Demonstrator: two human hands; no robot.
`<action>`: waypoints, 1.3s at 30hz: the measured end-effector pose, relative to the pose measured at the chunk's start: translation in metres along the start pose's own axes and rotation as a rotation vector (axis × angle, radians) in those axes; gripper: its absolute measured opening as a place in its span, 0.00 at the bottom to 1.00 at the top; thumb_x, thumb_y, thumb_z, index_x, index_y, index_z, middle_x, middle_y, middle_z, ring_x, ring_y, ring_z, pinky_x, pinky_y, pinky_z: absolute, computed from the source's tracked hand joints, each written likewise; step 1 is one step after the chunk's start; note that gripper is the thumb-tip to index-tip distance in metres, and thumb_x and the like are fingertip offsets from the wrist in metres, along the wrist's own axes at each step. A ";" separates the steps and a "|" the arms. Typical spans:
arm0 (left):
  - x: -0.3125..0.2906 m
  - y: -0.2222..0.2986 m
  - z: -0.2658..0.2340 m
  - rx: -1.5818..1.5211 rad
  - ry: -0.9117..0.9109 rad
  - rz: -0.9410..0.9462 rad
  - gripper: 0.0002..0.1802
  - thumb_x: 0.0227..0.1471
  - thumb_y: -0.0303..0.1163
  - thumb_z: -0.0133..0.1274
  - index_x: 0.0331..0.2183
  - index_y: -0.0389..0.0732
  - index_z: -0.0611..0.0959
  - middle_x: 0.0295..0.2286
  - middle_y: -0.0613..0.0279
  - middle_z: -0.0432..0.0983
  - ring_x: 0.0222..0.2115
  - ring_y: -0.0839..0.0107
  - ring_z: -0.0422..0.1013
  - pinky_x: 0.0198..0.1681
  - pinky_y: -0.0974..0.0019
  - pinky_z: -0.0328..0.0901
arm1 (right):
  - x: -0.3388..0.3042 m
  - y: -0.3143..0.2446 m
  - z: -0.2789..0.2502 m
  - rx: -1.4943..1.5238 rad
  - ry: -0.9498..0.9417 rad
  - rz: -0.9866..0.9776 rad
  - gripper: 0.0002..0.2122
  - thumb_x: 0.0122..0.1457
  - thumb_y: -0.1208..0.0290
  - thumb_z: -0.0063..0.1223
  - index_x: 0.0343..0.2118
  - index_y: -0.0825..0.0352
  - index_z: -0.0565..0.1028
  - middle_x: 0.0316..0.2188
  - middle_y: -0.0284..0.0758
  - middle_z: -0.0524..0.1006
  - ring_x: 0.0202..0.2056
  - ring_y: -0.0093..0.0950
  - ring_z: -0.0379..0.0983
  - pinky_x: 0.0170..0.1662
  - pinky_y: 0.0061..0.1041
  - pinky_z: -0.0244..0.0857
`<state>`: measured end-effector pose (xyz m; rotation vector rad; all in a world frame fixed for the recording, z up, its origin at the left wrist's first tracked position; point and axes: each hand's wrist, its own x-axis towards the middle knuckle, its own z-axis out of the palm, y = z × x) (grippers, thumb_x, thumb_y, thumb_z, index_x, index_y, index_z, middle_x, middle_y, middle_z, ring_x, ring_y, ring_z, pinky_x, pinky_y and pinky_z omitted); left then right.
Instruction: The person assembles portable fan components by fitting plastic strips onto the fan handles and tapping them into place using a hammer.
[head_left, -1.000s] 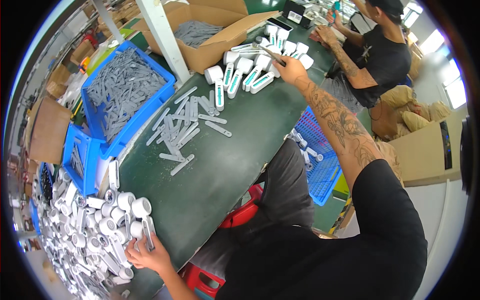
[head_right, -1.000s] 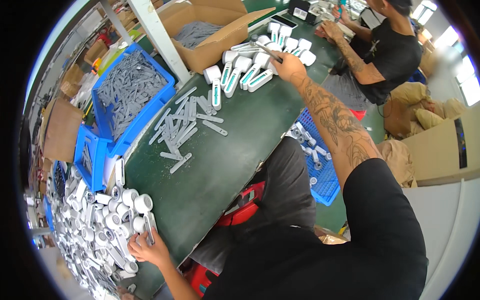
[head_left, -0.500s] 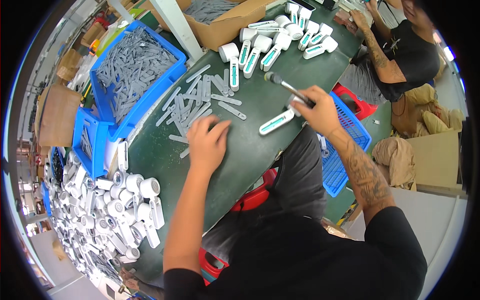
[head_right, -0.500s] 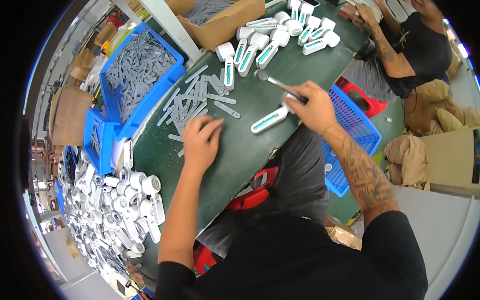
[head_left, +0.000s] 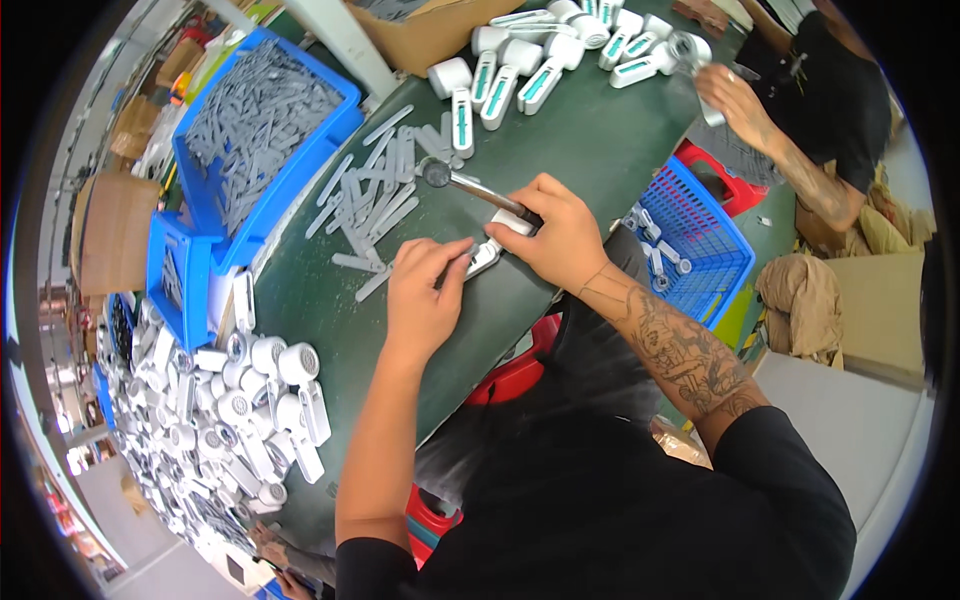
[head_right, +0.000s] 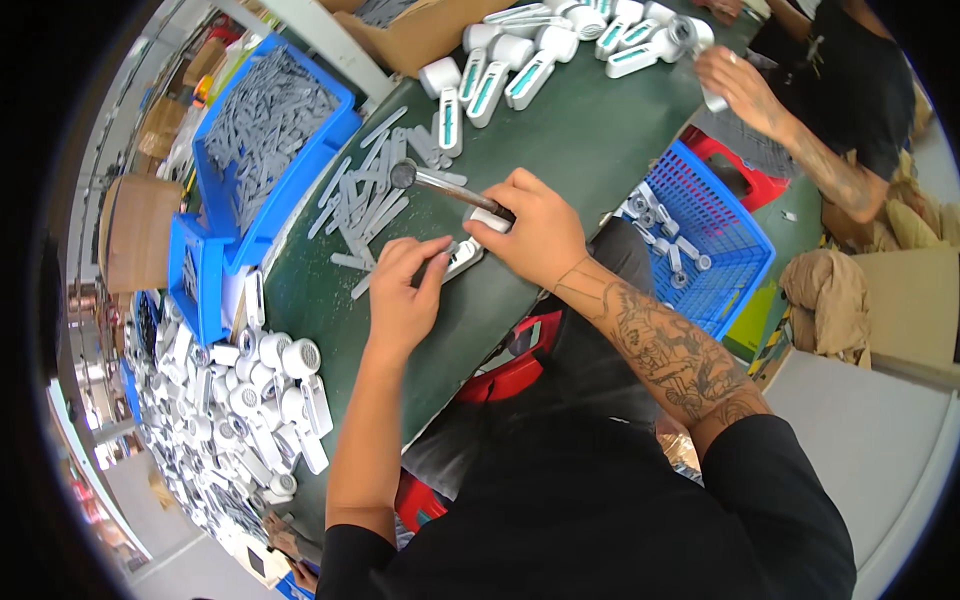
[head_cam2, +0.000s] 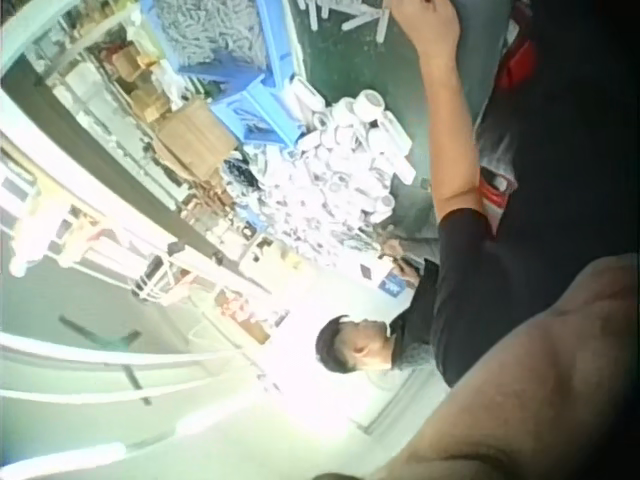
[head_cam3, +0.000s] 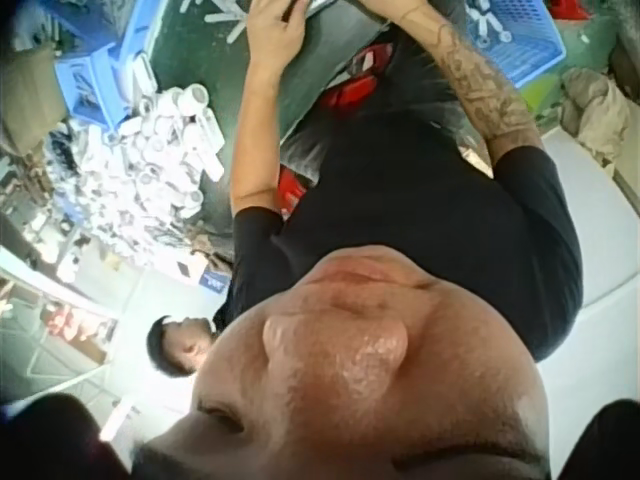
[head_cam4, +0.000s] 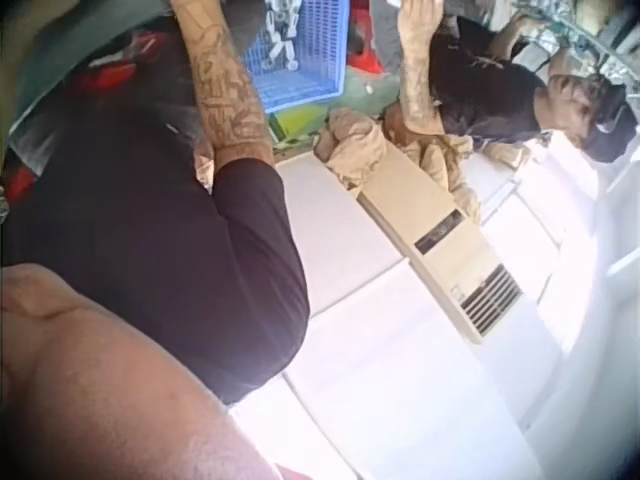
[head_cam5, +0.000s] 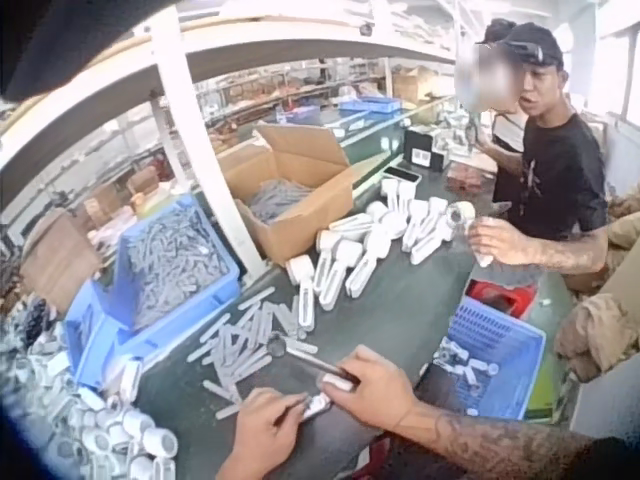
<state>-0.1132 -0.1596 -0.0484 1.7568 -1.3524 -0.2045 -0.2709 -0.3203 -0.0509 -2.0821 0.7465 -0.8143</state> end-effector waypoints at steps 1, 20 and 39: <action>-0.001 0.000 0.002 0.004 0.004 0.003 0.10 0.57 0.25 0.66 0.43 0.42 0.92 0.32 0.58 0.80 0.39 0.57 0.75 0.45 0.58 0.70 | 0.002 -0.001 0.003 -0.020 -0.008 -0.014 0.16 0.53 0.66 0.78 0.40 0.69 0.86 0.34 0.34 0.78 0.32 0.32 0.79 0.38 0.30 0.74; -0.007 0.000 0.000 -0.092 -0.119 -0.178 0.13 0.59 0.29 0.68 0.45 0.39 0.91 0.42 0.53 0.89 0.40 0.56 0.85 0.44 0.61 0.76 | 0.002 -0.009 0.004 -0.115 -0.091 -0.001 0.15 0.60 0.59 0.70 0.47 0.61 0.85 0.38 0.34 0.79 0.38 0.38 0.82 0.42 0.37 0.76; -0.008 -0.010 0.002 -0.257 -0.123 -0.310 0.26 0.59 0.34 0.70 0.56 0.43 0.80 0.40 0.56 0.91 0.40 0.60 0.86 0.46 0.60 0.75 | -0.072 -0.037 -0.063 -0.033 -0.178 0.000 0.19 0.72 0.71 0.56 0.64 0.65 0.77 0.41 0.51 0.84 0.42 0.50 0.82 0.47 0.41 0.76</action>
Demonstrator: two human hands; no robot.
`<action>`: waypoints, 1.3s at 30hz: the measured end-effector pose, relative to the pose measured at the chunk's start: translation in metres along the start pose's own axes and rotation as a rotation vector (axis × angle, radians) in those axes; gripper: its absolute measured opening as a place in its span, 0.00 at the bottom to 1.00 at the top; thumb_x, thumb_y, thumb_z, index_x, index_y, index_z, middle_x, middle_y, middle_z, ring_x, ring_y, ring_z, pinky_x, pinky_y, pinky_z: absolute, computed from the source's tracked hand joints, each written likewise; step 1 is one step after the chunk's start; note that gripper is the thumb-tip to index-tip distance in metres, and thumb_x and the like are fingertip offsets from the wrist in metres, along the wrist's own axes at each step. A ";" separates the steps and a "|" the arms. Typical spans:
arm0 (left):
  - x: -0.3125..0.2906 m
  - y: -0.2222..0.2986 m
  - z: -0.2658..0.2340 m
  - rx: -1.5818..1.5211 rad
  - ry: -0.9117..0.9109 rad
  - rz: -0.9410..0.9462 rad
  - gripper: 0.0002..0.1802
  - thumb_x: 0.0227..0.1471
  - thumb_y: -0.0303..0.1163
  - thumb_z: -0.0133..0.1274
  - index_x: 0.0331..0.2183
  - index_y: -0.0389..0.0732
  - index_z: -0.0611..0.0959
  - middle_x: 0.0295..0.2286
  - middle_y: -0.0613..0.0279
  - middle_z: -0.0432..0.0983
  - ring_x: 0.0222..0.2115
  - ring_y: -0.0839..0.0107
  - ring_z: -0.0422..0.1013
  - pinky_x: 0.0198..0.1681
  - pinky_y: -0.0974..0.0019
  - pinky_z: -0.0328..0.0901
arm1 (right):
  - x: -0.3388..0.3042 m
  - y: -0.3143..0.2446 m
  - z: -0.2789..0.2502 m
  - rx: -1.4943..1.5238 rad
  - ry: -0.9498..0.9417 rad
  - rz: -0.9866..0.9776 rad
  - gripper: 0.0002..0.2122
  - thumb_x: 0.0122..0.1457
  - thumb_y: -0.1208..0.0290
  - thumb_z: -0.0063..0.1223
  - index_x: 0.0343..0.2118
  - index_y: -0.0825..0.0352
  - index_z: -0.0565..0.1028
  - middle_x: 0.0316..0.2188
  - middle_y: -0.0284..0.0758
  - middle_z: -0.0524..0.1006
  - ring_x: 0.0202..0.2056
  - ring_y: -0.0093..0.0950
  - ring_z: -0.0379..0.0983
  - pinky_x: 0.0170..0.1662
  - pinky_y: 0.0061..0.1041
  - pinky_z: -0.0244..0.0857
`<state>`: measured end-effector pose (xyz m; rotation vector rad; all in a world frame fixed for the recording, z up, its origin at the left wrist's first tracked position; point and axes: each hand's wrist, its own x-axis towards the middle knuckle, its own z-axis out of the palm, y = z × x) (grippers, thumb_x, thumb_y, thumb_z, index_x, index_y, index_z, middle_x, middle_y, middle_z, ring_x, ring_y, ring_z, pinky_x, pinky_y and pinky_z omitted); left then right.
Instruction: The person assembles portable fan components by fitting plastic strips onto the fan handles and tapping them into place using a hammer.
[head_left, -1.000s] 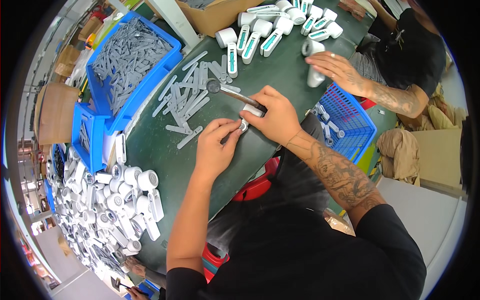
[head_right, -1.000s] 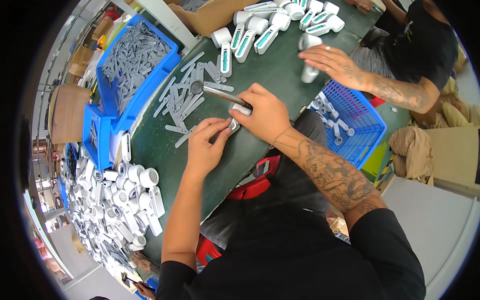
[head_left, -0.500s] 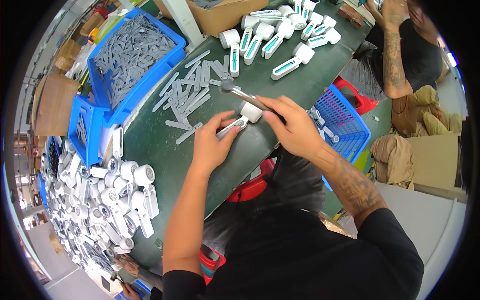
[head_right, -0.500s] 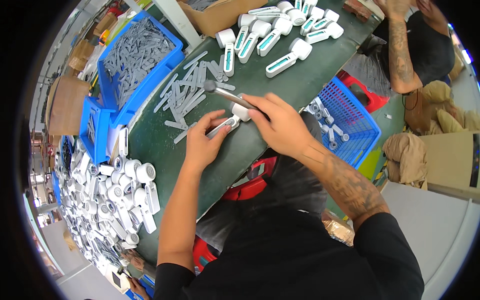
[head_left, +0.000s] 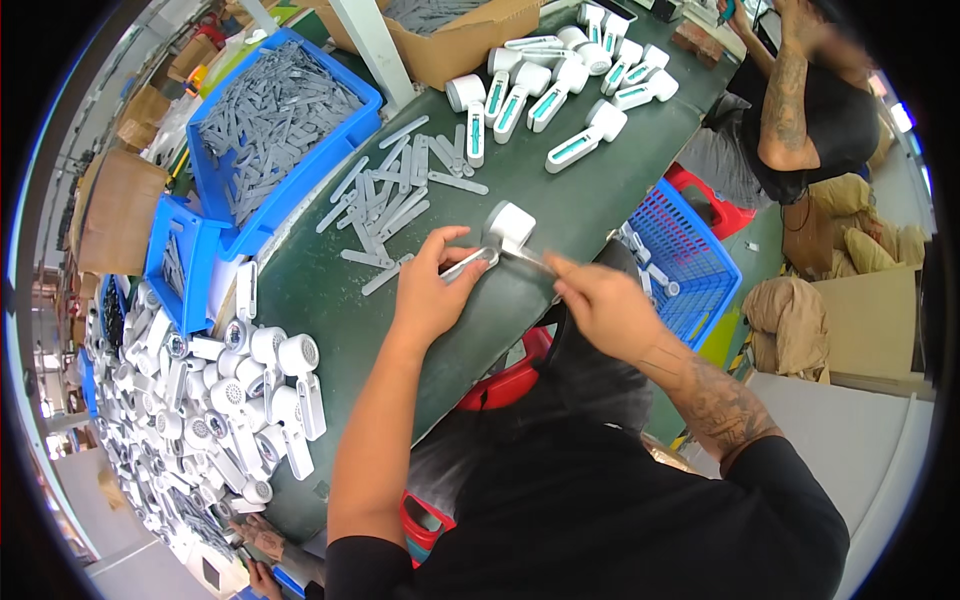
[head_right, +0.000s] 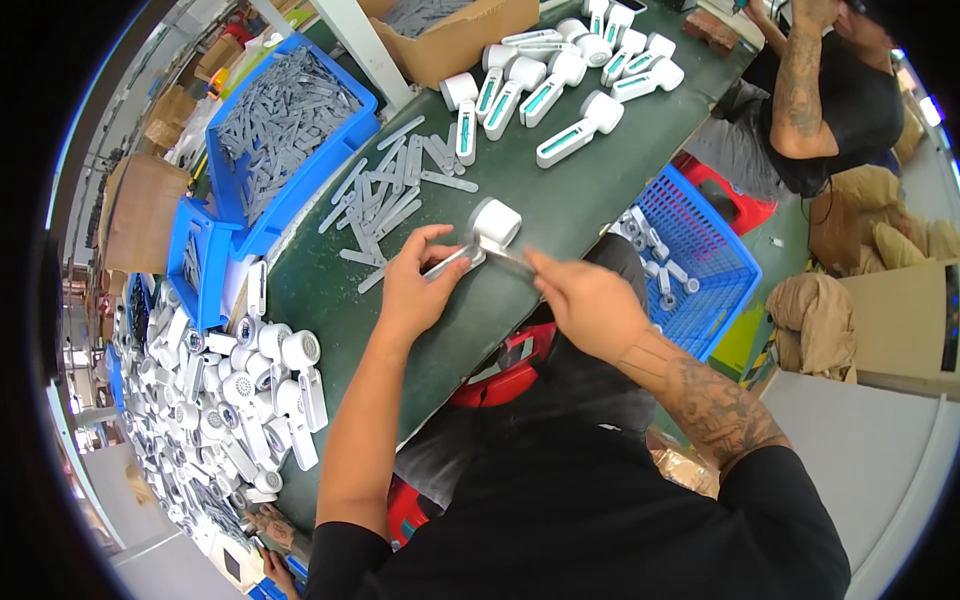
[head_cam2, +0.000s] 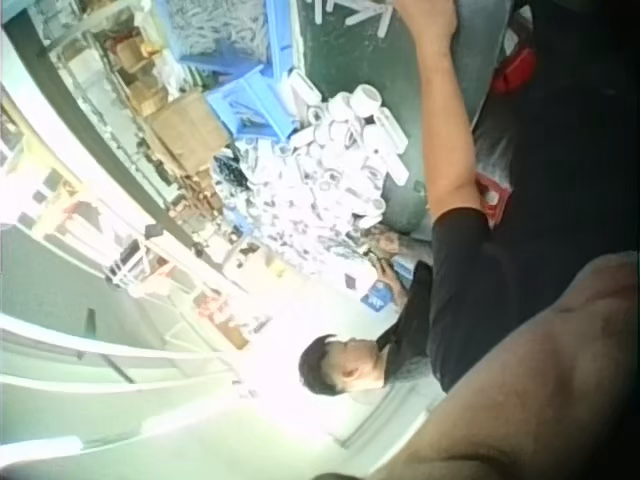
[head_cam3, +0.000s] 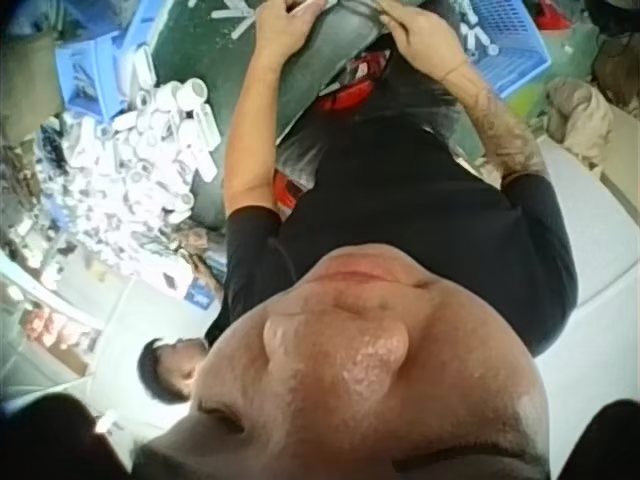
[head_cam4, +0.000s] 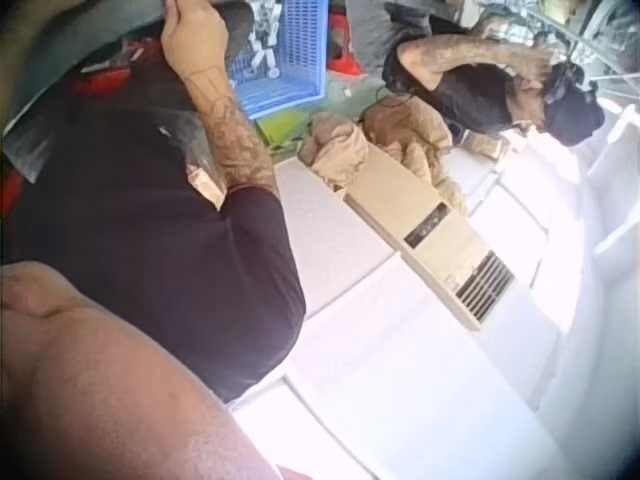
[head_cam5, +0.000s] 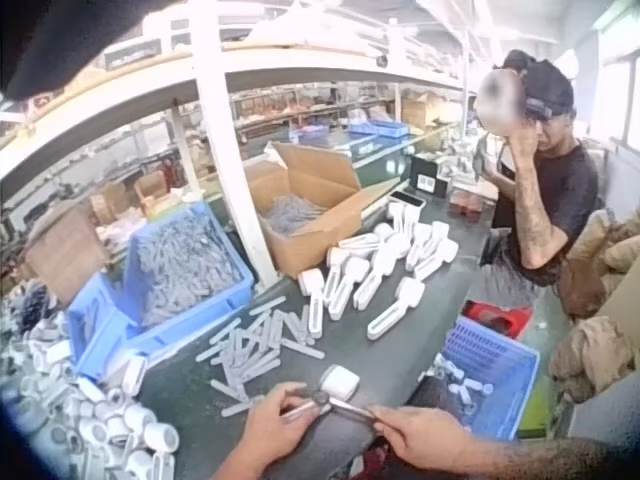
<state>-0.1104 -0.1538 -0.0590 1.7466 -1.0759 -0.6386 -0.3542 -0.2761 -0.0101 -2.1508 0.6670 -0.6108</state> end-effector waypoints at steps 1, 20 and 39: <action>0.000 0.000 0.002 -0.006 -0.013 -0.028 0.27 0.58 0.34 0.70 0.57 0.42 0.80 0.41 0.56 0.90 0.41 0.60 0.85 0.47 0.59 0.75 | -0.004 0.017 0.006 -0.027 -0.069 0.005 0.19 0.71 0.71 0.56 0.64 0.64 0.77 0.40 0.50 0.84 0.41 0.50 0.82 0.47 0.41 0.76; -0.034 -0.022 -0.015 0.229 0.182 0.212 0.15 0.49 0.31 0.75 0.37 0.37 0.87 0.32 0.54 0.82 0.33 0.53 0.77 0.39 0.56 0.72 | -0.009 -0.014 0.028 -0.316 -0.212 0.001 0.20 0.71 0.69 0.56 0.65 0.57 0.77 0.33 0.41 0.82 0.36 0.44 0.82 0.40 0.40 0.76; -0.082 -0.030 -0.029 0.531 0.374 0.353 0.23 0.49 0.32 0.74 0.49 0.45 0.90 0.30 0.60 0.79 0.37 0.56 0.76 0.45 0.54 0.70 | 0.075 0.000 -0.018 -0.059 0.044 0.135 0.20 0.67 0.61 0.64 0.57 0.67 0.82 0.40 0.50 0.85 0.34 0.45 0.81 0.45 0.35 0.77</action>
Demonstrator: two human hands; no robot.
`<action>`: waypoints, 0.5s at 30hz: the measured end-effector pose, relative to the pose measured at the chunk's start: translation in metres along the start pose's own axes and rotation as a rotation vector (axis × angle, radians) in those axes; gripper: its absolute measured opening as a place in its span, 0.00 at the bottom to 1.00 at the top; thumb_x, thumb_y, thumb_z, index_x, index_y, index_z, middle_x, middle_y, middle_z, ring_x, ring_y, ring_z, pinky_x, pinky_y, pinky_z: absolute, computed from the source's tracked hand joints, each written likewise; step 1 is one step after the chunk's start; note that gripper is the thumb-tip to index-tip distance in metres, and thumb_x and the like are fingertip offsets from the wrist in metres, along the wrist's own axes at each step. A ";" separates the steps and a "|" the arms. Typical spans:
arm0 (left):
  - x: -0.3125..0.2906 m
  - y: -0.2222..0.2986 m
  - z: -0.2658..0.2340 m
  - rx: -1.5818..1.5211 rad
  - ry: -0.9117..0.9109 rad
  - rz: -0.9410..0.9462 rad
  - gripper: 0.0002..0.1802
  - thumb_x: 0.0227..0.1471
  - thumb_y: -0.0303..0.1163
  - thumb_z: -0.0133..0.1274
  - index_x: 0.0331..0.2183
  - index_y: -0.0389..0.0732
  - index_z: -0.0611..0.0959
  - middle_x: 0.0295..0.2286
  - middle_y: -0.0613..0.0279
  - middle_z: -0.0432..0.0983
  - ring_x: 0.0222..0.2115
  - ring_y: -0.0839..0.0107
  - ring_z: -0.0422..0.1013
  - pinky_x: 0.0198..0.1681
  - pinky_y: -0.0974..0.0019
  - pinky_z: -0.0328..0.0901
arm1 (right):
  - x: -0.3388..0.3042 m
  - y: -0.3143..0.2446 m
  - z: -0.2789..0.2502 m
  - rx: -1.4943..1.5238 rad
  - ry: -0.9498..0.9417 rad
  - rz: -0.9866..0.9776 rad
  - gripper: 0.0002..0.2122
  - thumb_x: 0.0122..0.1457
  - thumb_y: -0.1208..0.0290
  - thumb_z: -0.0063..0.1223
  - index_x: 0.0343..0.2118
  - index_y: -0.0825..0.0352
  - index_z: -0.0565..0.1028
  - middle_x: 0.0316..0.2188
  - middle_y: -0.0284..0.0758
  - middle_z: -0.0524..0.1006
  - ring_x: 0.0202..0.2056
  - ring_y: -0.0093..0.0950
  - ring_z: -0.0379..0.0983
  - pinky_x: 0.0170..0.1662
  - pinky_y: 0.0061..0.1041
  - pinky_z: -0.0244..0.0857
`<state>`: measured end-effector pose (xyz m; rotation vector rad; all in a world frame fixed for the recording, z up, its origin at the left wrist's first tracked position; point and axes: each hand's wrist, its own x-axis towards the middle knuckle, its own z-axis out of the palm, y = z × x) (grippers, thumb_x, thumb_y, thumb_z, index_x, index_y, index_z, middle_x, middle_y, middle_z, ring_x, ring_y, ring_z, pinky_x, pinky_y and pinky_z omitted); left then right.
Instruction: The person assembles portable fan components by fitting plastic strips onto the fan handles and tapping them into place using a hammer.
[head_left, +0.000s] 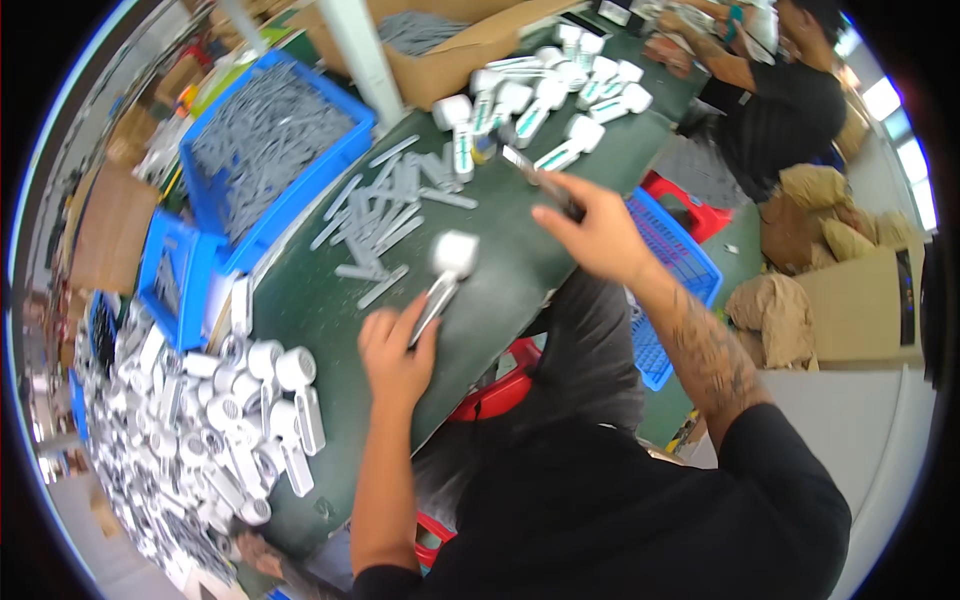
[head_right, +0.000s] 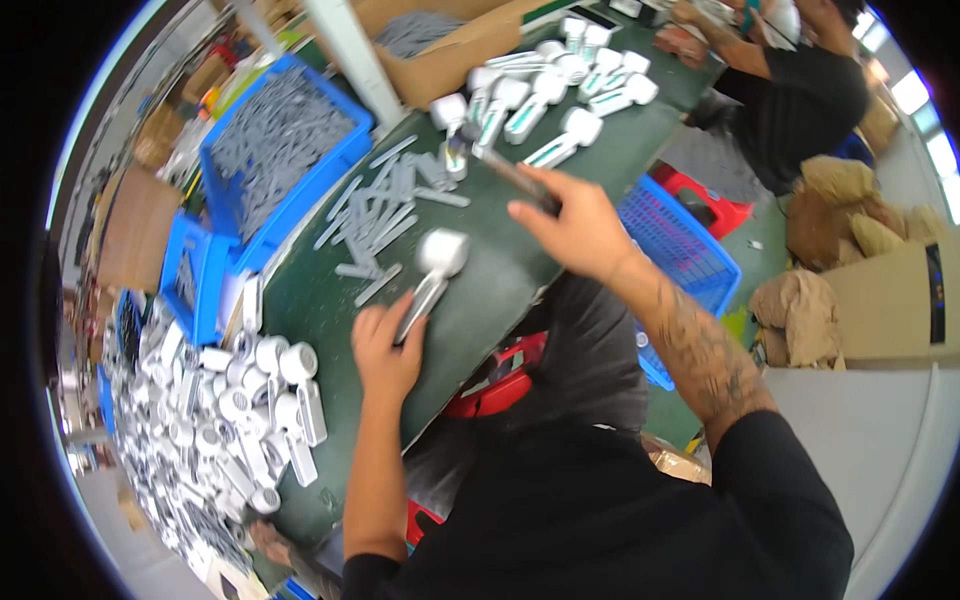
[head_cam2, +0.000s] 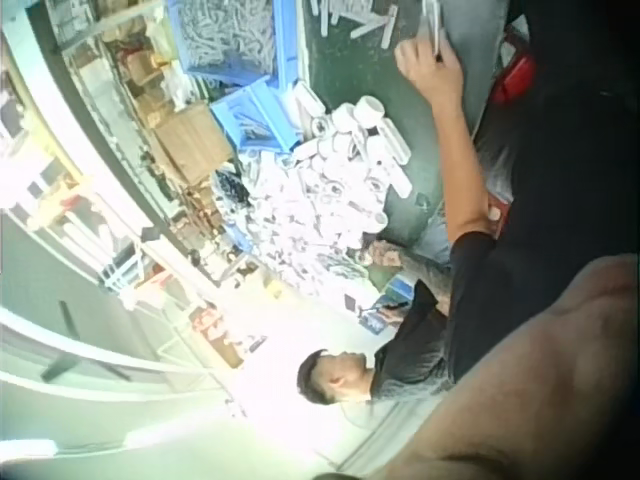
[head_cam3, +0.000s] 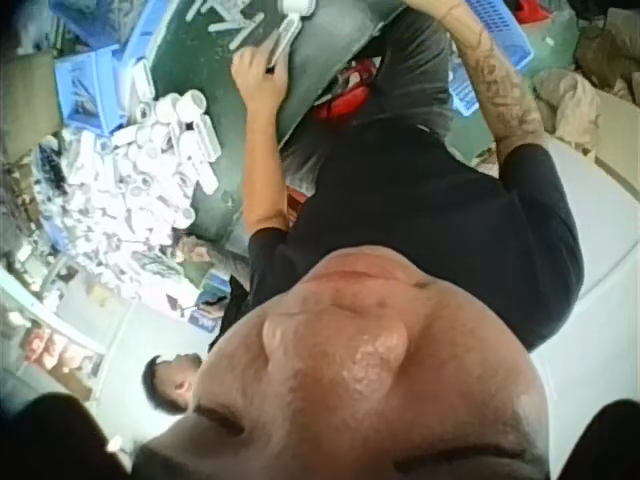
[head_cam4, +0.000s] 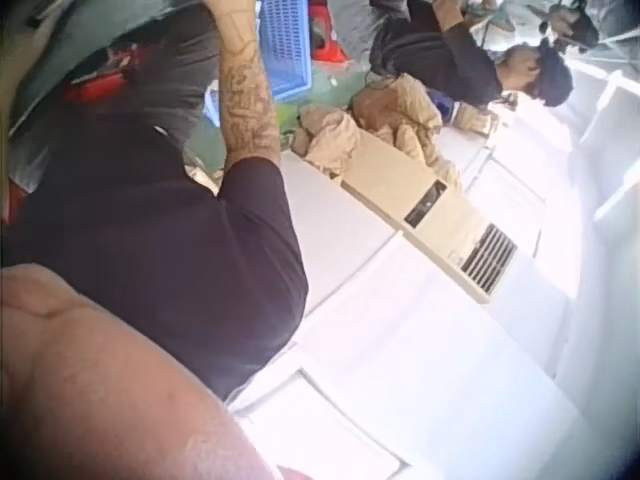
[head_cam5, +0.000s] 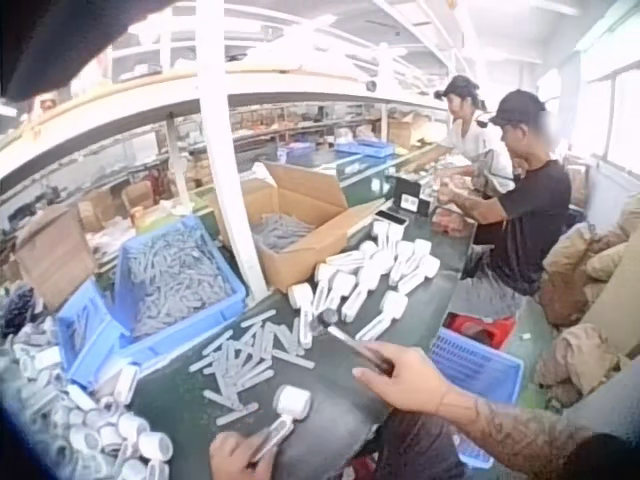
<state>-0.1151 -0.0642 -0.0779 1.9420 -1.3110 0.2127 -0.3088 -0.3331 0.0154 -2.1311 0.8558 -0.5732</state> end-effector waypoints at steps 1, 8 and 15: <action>-0.013 -0.002 -0.012 0.087 0.025 0.065 0.18 0.49 0.32 0.73 0.45 0.46 0.92 0.30 0.61 0.78 0.37 0.56 0.75 0.46 0.53 0.69 | 0.020 0.011 -0.020 -0.096 -0.025 0.121 0.18 0.65 0.60 0.66 0.53 0.67 0.84 0.38 0.49 0.84 0.32 0.43 0.80 0.44 0.34 0.76; -0.133 -0.019 -0.113 0.789 0.179 -0.364 0.12 0.51 0.37 0.73 0.40 0.53 0.93 0.50 0.62 0.75 0.58 0.46 0.64 0.58 0.36 0.60 | 0.149 0.125 -0.064 -0.374 0.323 -0.121 0.17 0.64 0.55 0.66 0.50 0.60 0.87 0.37 0.50 0.85 0.42 0.48 0.85 0.50 0.41 0.77; -0.070 -0.013 -0.101 0.600 0.276 -0.189 0.14 0.50 0.33 0.74 0.40 0.46 0.90 0.54 0.48 0.74 0.55 0.42 0.68 0.58 0.39 0.61 | 0.106 0.135 -0.036 -0.297 0.126 -0.086 0.18 0.67 0.58 0.64 0.56 0.59 0.85 0.40 0.50 0.82 0.44 0.49 0.81 0.49 0.42 0.73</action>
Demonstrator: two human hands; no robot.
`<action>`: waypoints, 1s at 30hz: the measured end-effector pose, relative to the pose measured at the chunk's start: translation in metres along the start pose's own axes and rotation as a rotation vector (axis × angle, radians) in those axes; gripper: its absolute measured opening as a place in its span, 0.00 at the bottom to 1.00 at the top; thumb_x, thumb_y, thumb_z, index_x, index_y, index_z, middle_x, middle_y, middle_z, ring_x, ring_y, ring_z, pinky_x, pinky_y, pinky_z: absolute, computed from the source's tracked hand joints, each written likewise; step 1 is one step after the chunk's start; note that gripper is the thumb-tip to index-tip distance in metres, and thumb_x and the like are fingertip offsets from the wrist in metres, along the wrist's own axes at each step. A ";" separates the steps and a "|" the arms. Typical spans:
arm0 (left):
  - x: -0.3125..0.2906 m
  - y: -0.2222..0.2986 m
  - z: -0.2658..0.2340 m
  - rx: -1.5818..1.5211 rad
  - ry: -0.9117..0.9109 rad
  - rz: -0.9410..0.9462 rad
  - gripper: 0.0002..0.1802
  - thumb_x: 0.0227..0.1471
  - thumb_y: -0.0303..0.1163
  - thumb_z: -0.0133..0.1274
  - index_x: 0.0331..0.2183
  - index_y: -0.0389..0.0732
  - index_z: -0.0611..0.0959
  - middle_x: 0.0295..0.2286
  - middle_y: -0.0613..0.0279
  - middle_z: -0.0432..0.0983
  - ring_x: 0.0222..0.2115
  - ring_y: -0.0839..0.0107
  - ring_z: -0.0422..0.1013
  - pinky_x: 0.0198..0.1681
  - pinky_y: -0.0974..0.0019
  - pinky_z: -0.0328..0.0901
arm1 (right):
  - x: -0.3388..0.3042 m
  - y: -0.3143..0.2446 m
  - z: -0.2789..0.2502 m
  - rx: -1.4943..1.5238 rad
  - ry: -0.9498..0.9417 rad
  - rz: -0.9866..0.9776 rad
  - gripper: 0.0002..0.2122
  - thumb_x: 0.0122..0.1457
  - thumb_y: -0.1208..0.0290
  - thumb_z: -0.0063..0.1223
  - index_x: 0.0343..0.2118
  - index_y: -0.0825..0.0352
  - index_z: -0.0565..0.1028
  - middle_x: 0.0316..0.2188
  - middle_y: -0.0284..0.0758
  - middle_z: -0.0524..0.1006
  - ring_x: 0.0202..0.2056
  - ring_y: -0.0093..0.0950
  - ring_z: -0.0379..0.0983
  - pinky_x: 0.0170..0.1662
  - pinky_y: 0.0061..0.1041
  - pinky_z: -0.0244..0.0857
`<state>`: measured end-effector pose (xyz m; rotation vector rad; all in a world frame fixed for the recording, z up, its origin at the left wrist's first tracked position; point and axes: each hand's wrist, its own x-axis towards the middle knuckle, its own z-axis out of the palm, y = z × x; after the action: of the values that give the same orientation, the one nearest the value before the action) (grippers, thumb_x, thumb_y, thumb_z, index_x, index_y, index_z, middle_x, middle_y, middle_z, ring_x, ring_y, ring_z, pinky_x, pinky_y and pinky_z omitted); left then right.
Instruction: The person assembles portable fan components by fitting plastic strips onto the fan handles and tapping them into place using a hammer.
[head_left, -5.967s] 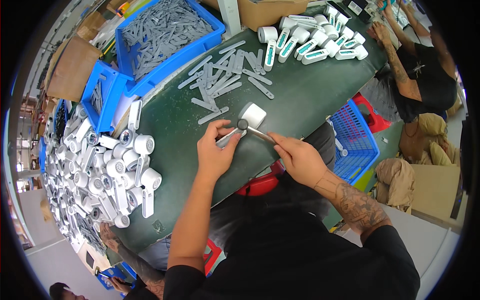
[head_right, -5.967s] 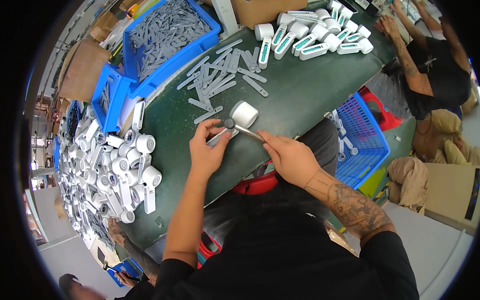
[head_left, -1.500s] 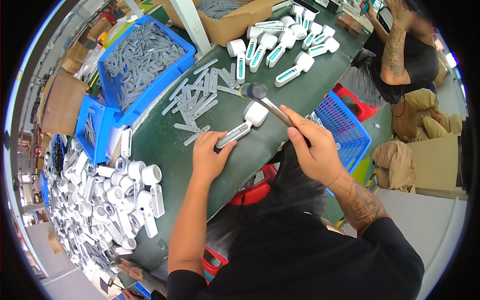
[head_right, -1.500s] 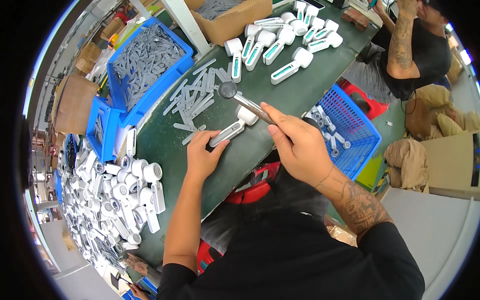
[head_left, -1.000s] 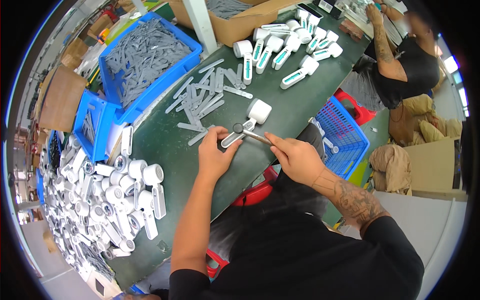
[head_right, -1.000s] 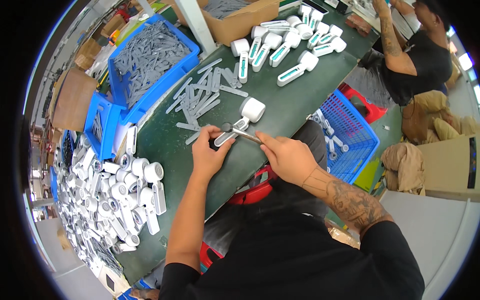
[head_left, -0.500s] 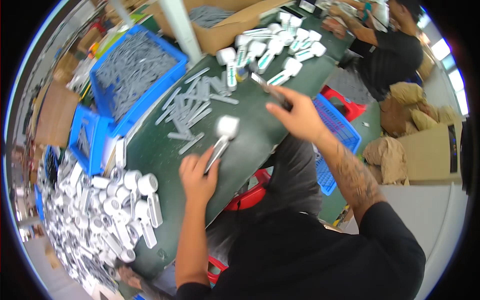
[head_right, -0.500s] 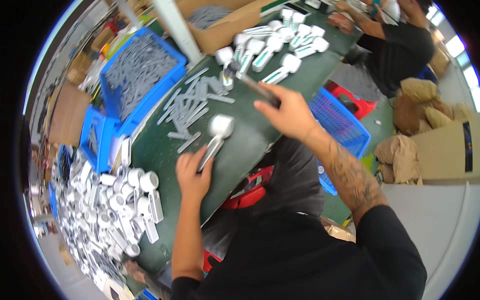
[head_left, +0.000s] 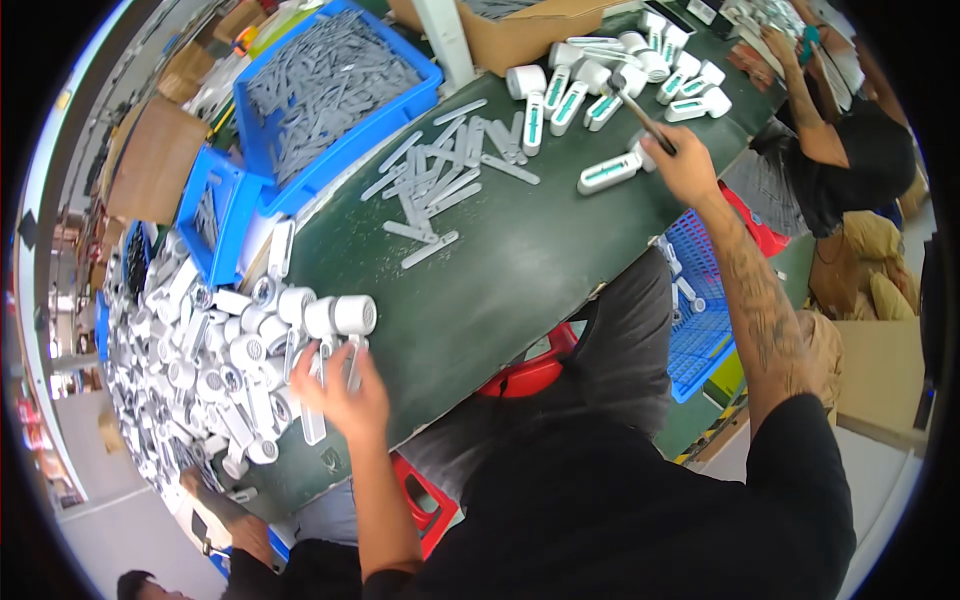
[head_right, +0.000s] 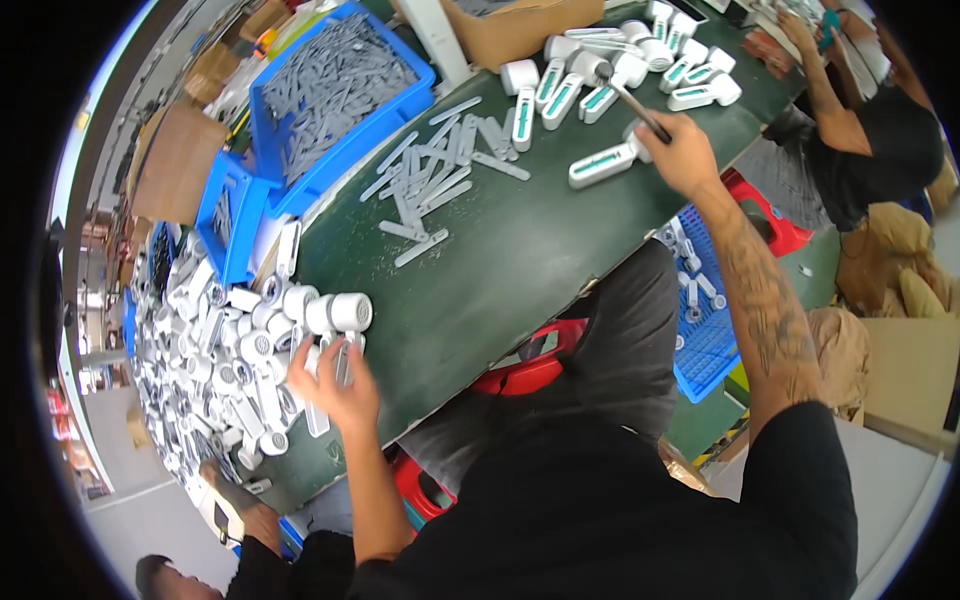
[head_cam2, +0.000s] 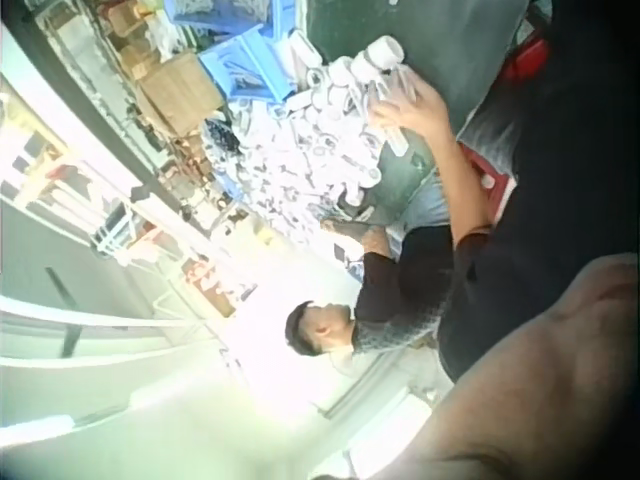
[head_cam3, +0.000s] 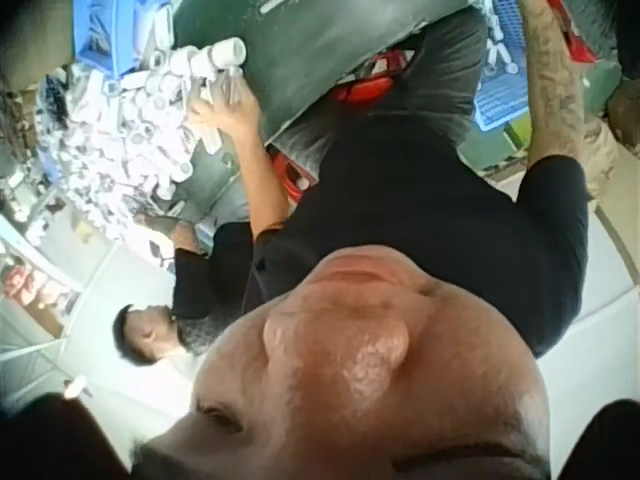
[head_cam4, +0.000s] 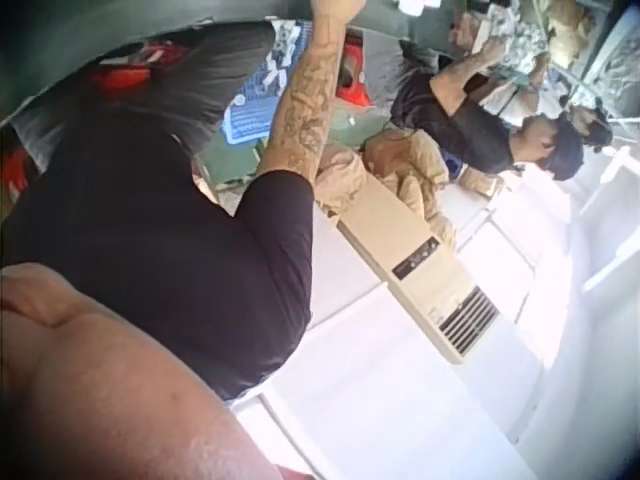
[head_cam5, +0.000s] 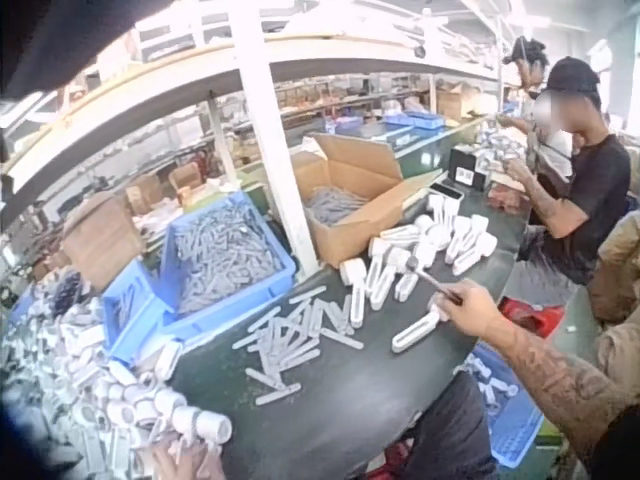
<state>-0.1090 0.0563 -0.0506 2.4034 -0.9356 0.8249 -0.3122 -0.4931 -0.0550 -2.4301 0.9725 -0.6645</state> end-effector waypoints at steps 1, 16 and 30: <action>0.020 0.013 0.010 -0.109 -0.066 0.040 0.11 0.50 0.29 0.73 0.38 0.46 0.91 0.52 0.51 0.76 0.55 0.41 0.68 0.59 0.41 0.62 | -0.020 -0.013 0.003 0.012 0.001 -0.034 0.17 0.66 0.60 0.64 0.56 0.59 0.85 0.38 0.47 0.81 0.42 0.47 0.81 0.48 0.41 0.73; 0.108 0.089 0.091 -0.661 -0.627 -0.126 0.12 0.56 0.27 0.67 0.43 0.39 0.89 0.34 0.54 0.84 0.35 0.54 0.79 0.43 0.56 0.72 | -0.127 -0.158 0.061 0.299 -0.043 0.025 0.15 0.63 0.62 0.68 0.53 0.51 0.87 0.42 0.33 0.79 0.38 0.38 0.82 0.41 0.36 0.77; 0.062 0.142 0.100 -0.815 -0.406 -0.013 0.06 0.58 0.27 0.67 0.39 0.40 0.91 0.35 0.57 0.84 0.40 0.58 0.79 0.46 0.59 0.72 | -0.120 -0.182 0.077 0.303 -0.064 0.041 0.15 0.63 0.62 0.68 0.52 0.52 0.87 0.43 0.35 0.78 0.36 0.38 0.83 0.39 0.38 0.77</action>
<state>-0.1362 -0.1262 -0.0580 1.8478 -1.1197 -0.0907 -0.2513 -0.2704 -0.0470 -2.1477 0.8283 -0.6628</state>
